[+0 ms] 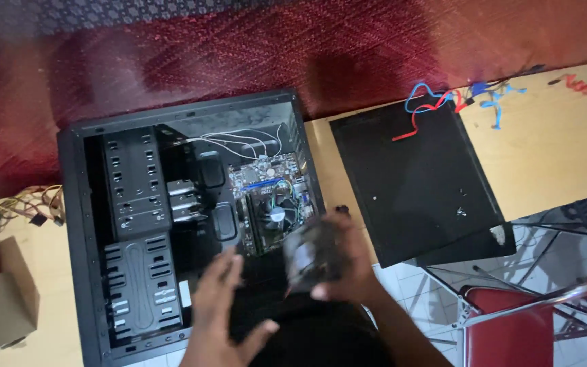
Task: The person installs a computer fan into a desktop case using a screwdriver. They position the fan over the motherboard area, align it with the case, and secure it by tightening screws. The person also handles the fan and screwdriver repeatedly during the process.
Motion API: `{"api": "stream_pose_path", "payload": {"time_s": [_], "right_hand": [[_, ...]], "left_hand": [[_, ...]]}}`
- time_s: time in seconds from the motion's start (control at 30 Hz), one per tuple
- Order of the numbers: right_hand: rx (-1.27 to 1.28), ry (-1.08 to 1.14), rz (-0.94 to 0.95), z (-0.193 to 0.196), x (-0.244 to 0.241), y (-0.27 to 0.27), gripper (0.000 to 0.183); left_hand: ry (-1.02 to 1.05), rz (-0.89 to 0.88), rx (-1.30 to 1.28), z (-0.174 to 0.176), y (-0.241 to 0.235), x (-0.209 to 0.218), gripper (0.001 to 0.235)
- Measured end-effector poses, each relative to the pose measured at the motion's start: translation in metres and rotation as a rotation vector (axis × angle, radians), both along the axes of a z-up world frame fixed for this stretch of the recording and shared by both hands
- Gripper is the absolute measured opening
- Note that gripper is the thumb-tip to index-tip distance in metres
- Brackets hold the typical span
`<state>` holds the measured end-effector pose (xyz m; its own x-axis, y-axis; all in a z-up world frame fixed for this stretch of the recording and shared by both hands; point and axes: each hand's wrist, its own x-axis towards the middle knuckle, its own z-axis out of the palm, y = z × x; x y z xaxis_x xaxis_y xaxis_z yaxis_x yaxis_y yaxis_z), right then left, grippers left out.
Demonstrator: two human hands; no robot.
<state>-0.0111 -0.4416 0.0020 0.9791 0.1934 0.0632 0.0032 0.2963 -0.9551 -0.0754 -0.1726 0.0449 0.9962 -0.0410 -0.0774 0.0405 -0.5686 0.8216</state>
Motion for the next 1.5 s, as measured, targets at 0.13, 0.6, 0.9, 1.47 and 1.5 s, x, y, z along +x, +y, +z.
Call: {"api": "stream_pose_path", "payload": {"time_s": [0.13,0.6,0.9,1.47,1.5], "right_hand": [[0.222,0.05,0.346,0.024,-0.008,0.041,0.091],[0.654,0.245,0.54,-0.001,0.008,0.033,0.103],[0.281,-0.035,0.432,0.023,0.009,0.037,0.098],[-0.714,0.188,-0.161,-0.063,-0.016,-0.118,0.058],[-0.724,0.189,-0.147,-0.035,-0.017,-0.085,0.058]], "left_hand": [[-0.03,-0.203,-0.029,-0.01,-0.019,0.007,0.116],[0.13,-0.149,-0.155,0.032,-0.032,0.028,0.113],[-0.021,-0.265,-0.281,-0.002,-0.023,0.024,0.1],[0.291,-0.247,-0.004,-0.031,0.054,0.053,0.101],[0.297,-0.236,-0.016,-0.022,0.057,0.053,0.101]]}}
